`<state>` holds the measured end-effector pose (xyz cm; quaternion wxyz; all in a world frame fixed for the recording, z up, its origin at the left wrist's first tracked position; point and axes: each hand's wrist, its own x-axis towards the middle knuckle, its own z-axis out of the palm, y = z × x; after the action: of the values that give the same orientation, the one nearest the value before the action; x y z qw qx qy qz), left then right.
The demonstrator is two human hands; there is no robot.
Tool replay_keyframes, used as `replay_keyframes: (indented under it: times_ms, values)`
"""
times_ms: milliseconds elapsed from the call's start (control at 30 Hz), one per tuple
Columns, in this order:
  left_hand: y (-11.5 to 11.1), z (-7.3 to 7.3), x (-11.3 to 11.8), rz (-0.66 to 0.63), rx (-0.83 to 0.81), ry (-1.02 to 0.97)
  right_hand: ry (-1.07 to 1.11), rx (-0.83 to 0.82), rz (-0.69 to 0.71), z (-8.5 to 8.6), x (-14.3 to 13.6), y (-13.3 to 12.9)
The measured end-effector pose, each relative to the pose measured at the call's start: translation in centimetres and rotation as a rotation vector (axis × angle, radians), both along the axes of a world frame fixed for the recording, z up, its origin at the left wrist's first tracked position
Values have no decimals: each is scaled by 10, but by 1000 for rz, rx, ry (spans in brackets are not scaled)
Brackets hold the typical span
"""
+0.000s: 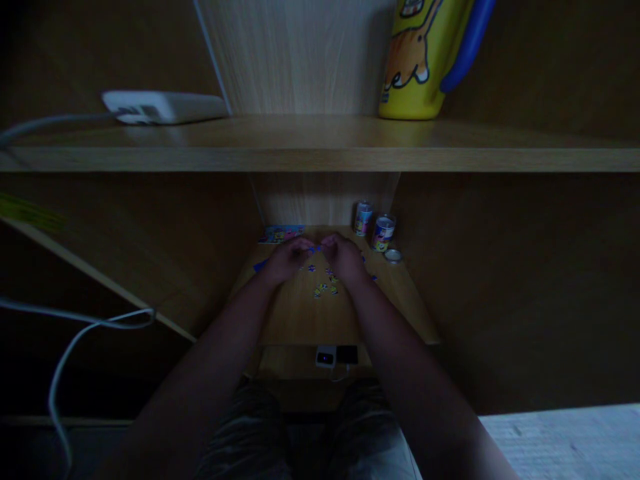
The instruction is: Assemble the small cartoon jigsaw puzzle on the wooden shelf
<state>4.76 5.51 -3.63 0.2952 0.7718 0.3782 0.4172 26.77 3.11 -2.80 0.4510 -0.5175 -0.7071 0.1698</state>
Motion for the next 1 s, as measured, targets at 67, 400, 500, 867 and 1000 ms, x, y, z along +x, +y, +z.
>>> replay_keyframes:
  times_ms: [67, 400, 500, 867, 1000]
  values:
    - [0, -1, -1, 10, -7, -12, 29, -11, -3, 0, 0, -1]
    - [3, -2, -2, 15, 67, 127, -434, -104, -17, 7, 0, -5]
    - [3, -2, -1, 27, 94, 208, -438, -38, 17, 10, -4, -8]
    - [0, 11, -11, 453, 112, 493, -506, 34, 119, -1, -8, -8]
    - [-1, 14, -16, 576, 46, 543, -568, 16, 147, -3, -14, -13]
